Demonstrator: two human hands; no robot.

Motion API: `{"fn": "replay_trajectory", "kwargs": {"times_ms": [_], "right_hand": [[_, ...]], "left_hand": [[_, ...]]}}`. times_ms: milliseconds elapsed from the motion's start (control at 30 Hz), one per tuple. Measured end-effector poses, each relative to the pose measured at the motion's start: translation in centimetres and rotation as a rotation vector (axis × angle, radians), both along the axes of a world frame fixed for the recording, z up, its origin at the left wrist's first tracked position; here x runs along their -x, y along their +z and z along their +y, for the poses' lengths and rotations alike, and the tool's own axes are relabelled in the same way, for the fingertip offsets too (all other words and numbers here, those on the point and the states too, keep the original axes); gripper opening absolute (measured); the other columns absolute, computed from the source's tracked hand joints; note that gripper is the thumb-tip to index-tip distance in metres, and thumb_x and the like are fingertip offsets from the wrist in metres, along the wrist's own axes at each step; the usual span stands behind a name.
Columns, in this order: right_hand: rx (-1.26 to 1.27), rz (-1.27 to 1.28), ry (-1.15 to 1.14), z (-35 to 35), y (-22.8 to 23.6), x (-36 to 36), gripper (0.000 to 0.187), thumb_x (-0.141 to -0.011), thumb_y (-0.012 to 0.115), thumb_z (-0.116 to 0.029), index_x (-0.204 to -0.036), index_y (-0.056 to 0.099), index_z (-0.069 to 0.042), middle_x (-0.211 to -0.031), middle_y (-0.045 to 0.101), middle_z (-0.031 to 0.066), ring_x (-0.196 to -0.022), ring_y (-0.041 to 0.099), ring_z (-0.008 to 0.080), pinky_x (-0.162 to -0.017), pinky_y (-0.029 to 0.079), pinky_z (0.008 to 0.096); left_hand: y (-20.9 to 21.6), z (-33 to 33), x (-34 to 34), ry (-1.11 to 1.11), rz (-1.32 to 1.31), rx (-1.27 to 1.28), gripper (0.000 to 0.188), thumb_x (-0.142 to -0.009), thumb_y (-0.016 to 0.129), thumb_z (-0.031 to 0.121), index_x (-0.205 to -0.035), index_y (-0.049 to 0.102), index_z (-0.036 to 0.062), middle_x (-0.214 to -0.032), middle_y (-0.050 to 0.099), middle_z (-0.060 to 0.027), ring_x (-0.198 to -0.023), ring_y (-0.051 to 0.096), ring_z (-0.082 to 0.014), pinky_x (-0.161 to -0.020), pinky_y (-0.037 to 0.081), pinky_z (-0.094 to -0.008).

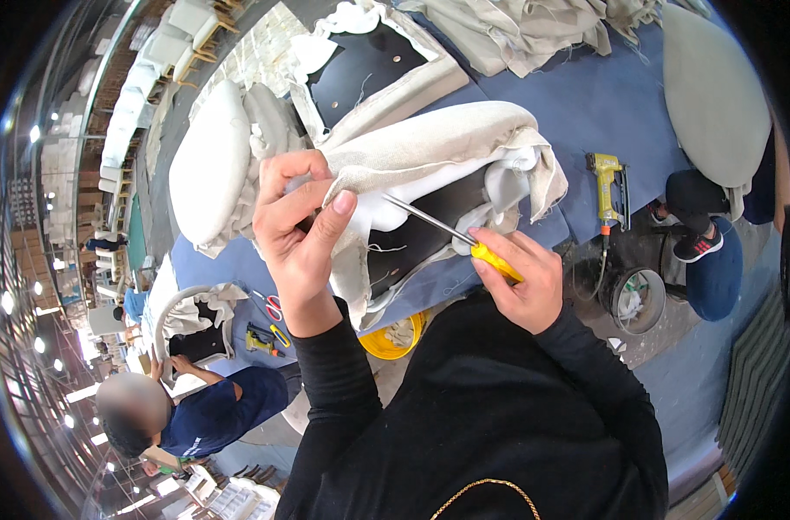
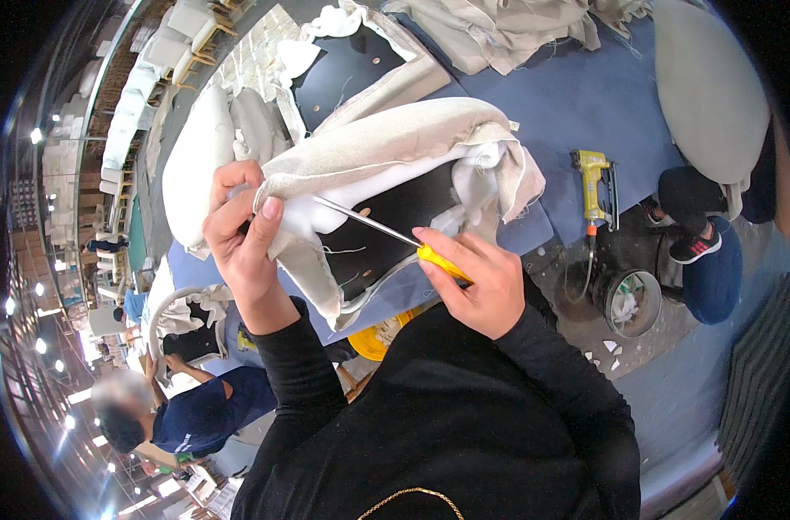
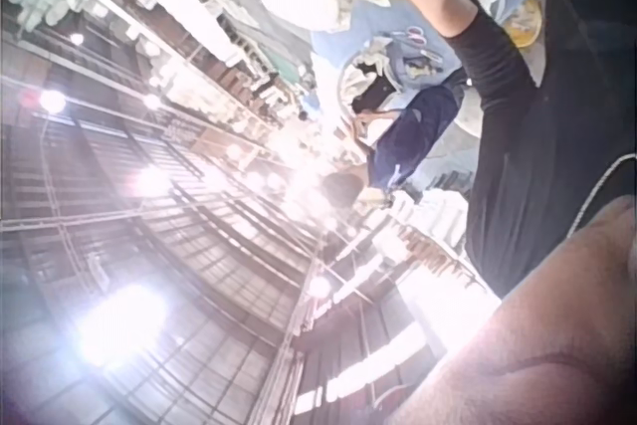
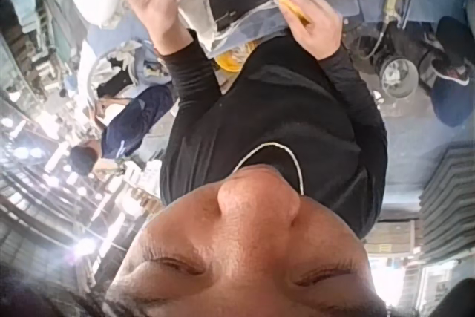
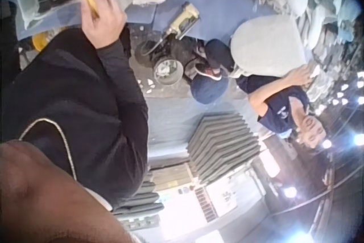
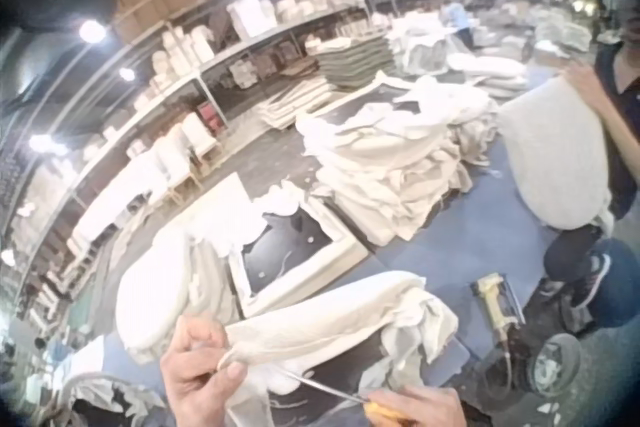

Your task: The person uses a screwdriver to push white stuffing material into a beige fabric cushion cover. They repeatedly insert the tool to distribute the filling and smooth the surface of the cushion. The person handles the cushion with both hands to adjust the shape and ensure even filling.

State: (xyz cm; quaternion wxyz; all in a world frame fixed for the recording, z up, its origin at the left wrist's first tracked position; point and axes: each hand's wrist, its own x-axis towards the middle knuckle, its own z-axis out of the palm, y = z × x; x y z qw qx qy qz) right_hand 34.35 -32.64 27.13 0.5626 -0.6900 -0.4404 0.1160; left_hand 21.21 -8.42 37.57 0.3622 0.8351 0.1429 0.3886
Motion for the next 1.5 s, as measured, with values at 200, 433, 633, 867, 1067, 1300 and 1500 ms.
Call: {"fn": "replay_trajectory", "kwargs": {"times_ms": [200,433,633,867,1067,1300,1500], "right_hand": [[-0.044,-0.007,0.063,-0.2,-0.4,-0.7,0.038,-0.092,0.080,-0.009,-0.130,0.077,-0.010,-0.090,0.073,0.0117,-0.071,0.071,0.0244,-0.064,0.056,0.0325],[-0.100,0.006,0.024,-0.9,-0.2,-0.5,0.038,-0.090,0.082,-0.006,-0.128,0.079,-0.008,-0.092,0.074,0.0105,-0.070,0.070,0.0228,-0.064,0.055,0.0317],[-0.022,0.002,0.043,-0.1,-0.4,-0.2,0.040,-0.090,0.082,-0.005,-0.129,0.078,-0.010,-0.091,0.073,0.0097,-0.071,0.070,0.0232,-0.064,0.055,0.0323],[-0.055,-0.013,-0.008,0.7,-0.7,0.3,0.043,-0.089,0.082,-0.006,-0.132,0.077,-0.012,-0.093,0.072,0.0092,-0.072,0.070,0.0247,-0.065,0.056,0.0330],[-0.067,-0.039,-0.016,1.2,-0.1,-0.2,0.043,-0.089,0.082,-0.005,-0.131,0.077,-0.011,-0.095,0.073,0.0095,-0.075,0.072,0.0248,-0.067,0.057,0.0317],[-0.136,-0.030,-0.029,1.1,-0.4,-0.5,0.036,-0.084,0.086,-0.004,-0.120,0.080,-0.006,-0.091,0.074,0.0104,-0.074,0.073,0.0248,-0.066,0.057,0.0317],[-0.052,-0.247,0.041,-3.6,1.0,-2.8,0.039,-0.074,0.092,-0.006,-0.111,0.082,-0.005,-0.092,0.074,0.0122,-0.072,0.073,0.0260,-0.063,0.056,0.0327]], "left_hand": [[0.2,-0.3,-0.5,0.126,0.040,-0.018,0.016,-0.091,0.083,0.014,-0.092,0.079,-0.0014,-0.097,0.073,-0.0064,-0.091,0.054,-0.0179,-0.083,0.041,-0.0310],[0.1,-0.2,-0.7,0.169,0.045,-0.007,0.016,-0.093,0.082,0.014,-0.096,0.080,-0.0018,-0.097,0.074,-0.0062,-0.090,0.054,-0.0175,-0.083,0.042,-0.0318],[-0.3,0.2,-0.5,0.136,0.041,-0.083,0.016,-0.091,0.082,0.014,-0.095,0.080,-0.0012,-0.100,0.076,-0.0064,-0.093,0.056,-0.0195,-0.086,0.042,-0.0330],[-0.5,0.9,-0.2,0.020,0.008,-0.208,0.019,-0.087,0.084,0.019,-0.092,0.081,0.0015,-0.101,0.077,-0.0055,-0.095,0.055,-0.0212,-0.093,0.039,-0.0359],[-0.2,1.1,0.1,-0.058,0.027,-0.251,0.022,-0.082,0.084,0.023,-0.089,0.082,0.0025,-0.099,0.078,-0.0046,-0.096,0.052,-0.0220,-0.098,0.035,-0.0389],[0.0,0.3,0.8,-0.146,-0.002,-0.160,0.035,-0.069,0.084,0.036,-0.084,0.083,0.0043,-0.108,0.074,-0.0093,-0.100,0.056,-0.0253,-0.096,0.040,-0.0397],[-0.2,-1.1,2.5,-0.122,0.278,0.080,0.106,-0.052,0.099,0.042,-0.144,0.064,0.0045,-0.136,0.062,-0.0180,-0.127,0.061,-0.0341,-0.108,0.046,-0.0434]]}}
